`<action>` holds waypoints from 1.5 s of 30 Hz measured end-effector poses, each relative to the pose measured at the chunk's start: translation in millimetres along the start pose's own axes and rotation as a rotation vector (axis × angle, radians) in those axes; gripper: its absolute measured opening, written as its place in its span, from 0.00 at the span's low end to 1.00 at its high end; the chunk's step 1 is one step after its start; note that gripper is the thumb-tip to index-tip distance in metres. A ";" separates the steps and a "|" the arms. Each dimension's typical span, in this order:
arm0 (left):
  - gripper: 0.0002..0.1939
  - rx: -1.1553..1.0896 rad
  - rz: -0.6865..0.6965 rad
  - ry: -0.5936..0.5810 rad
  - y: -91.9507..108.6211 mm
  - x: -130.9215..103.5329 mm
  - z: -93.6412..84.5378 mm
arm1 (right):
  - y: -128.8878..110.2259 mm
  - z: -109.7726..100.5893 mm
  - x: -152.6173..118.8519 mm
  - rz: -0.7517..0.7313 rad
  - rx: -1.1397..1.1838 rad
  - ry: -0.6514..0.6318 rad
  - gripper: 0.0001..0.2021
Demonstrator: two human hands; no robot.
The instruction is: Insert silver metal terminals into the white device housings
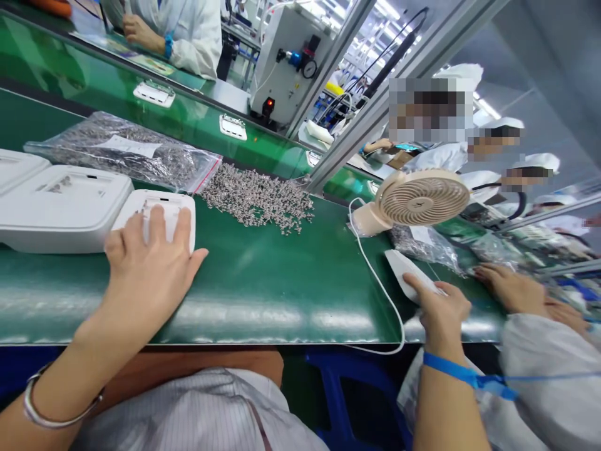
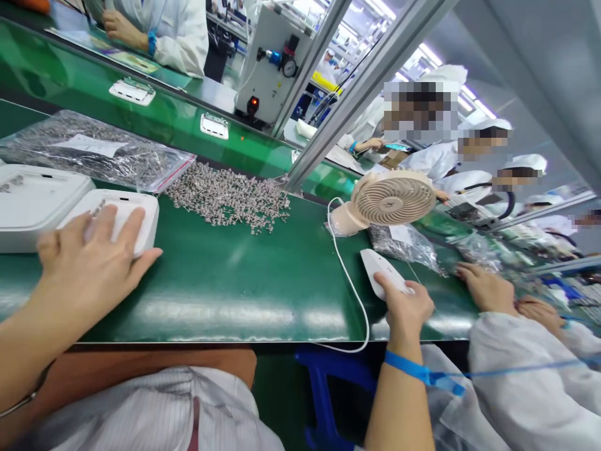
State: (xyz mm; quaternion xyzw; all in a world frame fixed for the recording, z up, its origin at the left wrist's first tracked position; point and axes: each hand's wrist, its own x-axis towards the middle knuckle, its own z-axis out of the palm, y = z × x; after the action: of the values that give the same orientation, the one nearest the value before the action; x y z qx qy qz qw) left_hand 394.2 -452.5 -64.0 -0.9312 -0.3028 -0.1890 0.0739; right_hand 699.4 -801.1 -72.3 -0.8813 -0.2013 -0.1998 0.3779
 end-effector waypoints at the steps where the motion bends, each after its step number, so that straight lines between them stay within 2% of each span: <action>1: 0.27 -0.006 -0.010 0.025 -0.1 -0.7 -0.8 | -10.0 0.2 -5.4 0.135 -0.002 0.144 0.20; 2: 0.28 -0.018 -0.002 0.060 1.7 -2.5 -1.5 | -22.7 1.8 -13.2 0.238 -0.002 0.198 0.17; 3: 0.28 -0.040 0.027 0.091 5.2 -5.3 -2.0 | -37.7 4.6 -22.9 0.257 0.011 0.171 0.16; 4: 0.29 -0.078 0.079 0.112 10.0 -8.6 -2.4 | -54.4 8.6 -33.8 0.204 0.040 0.065 0.19; 8: 0.34 -0.330 0.367 0.078 30.9 -23.5 -2.6 | -123.1 30.7 -68.3 -0.180 0.233 -0.557 0.33; 10: 0.29 -0.392 0.433 0.063 38.6 -31.4 -1.9 | -146.7 45.2 -70.5 -0.212 0.323 -0.780 0.38; 11: 0.23 -0.381 0.411 0.082 42.1 -35.7 -1.5 | -153.7 54.1 -67.4 -0.171 0.360 -0.802 0.38; 13: 0.12 -0.320 0.293 0.175 49.8 -45.0 -1.2 | -158.3 75.7 -55.8 -0.018 0.384 -0.707 0.31; 15: 0.14 -0.324 0.199 0.268 58.3 -54.1 -2.0 | -153.7 101.4 -41.7 0.126 0.338 -0.546 0.22; 16: 0.18 -0.372 0.221 0.278 62.5 -58.2 -3.0 | -149.7 114.3 -35.3 0.156 0.297 -0.488 0.18; 18: 0.25 -0.481 0.380 0.207 69.2 -64.1 -5.3 | -141.4 136.7 -25.4 0.135 0.219 -0.407 0.13; 21: 0.26 -0.442 0.606 0.088 75.8 -66.2 -7.0 | -133.5 156.1 -17.2 0.043 0.135 -0.358 0.05; 23: 0.24 -0.337 0.592 0.098 80.9 -63.5 -5.7 | -132.2 160.9 -14.0 -0.006 0.103 -0.363 0.02; 27: 0.36 -0.081 0.365 0.175 95.3 -51.9 -0.7 | -137.1 159.9 -12.2 -0.030 0.097 -0.370 0.04; 29: 0.38 -0.009 0.322 0.170 100.6 -45.3 1.4 | -143.6 153.4 -17.0 -0.006 0.164 -0.371 0.04; 32: 0.30 0.025 0.317 0.180 103.4 -38.6 4.5 | -157.8 135.2 -33.2 -0.050 0.357 -0.449 0.04; 34: 0.24 0.044 0.297 0.221 103.6 -37.3 7.1 | -167.6 121.2 -45.5 -0.182 0.448 -0.556 0.04; 37: 0.19 0.049 0.280 0.279 104.1 -38.8 10.5 | -178.7 106.7 -57.1 -0.376 0.441 -0.665 0.05; 41: 0.19 0.041 0.282 0.276 104.9 -42.3 10.7 | -185.1 103.6 -57.7 -0.510 0.330 -0.671 0.06; 45: 0.19 0.012 0.305 0.258 104.5 -42.7 7.1 | -187.5 106.6 -58.0 -0.618 0.184 -0.623 0.07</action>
State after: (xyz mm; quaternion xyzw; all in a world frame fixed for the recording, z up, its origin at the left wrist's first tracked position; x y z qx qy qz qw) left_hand 426.4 -557.8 -89.9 -0.9339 -0.1474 -0.2915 0.1452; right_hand 577.2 -614.6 -59.4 -0.7608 -0.5761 -0.0096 0.2985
